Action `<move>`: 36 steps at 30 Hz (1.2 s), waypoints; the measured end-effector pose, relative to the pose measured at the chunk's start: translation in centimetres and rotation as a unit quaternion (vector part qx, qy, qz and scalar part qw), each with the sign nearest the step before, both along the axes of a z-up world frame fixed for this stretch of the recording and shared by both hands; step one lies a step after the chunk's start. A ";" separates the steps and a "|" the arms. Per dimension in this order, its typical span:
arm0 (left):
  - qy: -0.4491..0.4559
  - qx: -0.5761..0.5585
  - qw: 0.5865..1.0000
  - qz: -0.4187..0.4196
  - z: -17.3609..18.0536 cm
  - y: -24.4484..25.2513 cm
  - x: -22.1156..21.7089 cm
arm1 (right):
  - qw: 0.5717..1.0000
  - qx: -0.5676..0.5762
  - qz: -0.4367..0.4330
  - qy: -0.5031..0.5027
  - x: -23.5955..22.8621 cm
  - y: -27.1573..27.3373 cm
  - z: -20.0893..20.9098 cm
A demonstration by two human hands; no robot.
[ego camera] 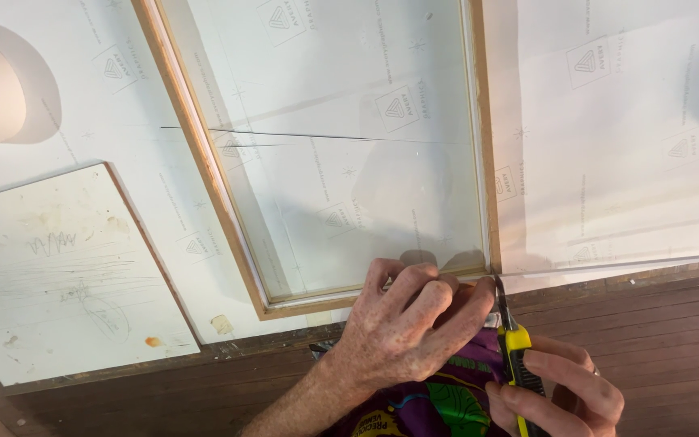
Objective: Fitting and cutting spacers to size for a wooden picture frame using a utility knife
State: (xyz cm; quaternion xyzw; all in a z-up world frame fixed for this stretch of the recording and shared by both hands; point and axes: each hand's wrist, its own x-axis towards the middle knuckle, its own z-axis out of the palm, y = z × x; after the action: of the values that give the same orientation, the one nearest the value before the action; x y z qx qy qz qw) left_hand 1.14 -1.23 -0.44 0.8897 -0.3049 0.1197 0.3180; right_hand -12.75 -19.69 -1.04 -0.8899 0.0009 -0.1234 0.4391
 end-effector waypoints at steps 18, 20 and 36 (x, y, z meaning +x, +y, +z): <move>-0.012 0.007 1.000 0.007 0.1 -0.1 0.2 | 0.999 -0.014 0.041 -0.009 0.4 -0.8 -0.2; -0.013 0.004 1.000 0.007 0.1 -0.1 0.3 | 0.999 -0.015 0.039 -0.009 0.4 -0.9 -0.3; -0.009 -0.007 1.000 0.003 -0.1 -0.1 0.0 | 0.997 -0.033 0.052 -0.045 0.4 -1.4 -0.8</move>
State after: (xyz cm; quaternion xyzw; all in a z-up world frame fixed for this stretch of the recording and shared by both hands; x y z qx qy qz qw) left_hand 1.16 -1.33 -0.52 0.8873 -0.3040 0.1305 0.3212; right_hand -12.36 -21.06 -1.81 -0.8962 -0.0695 -0.1400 0.4152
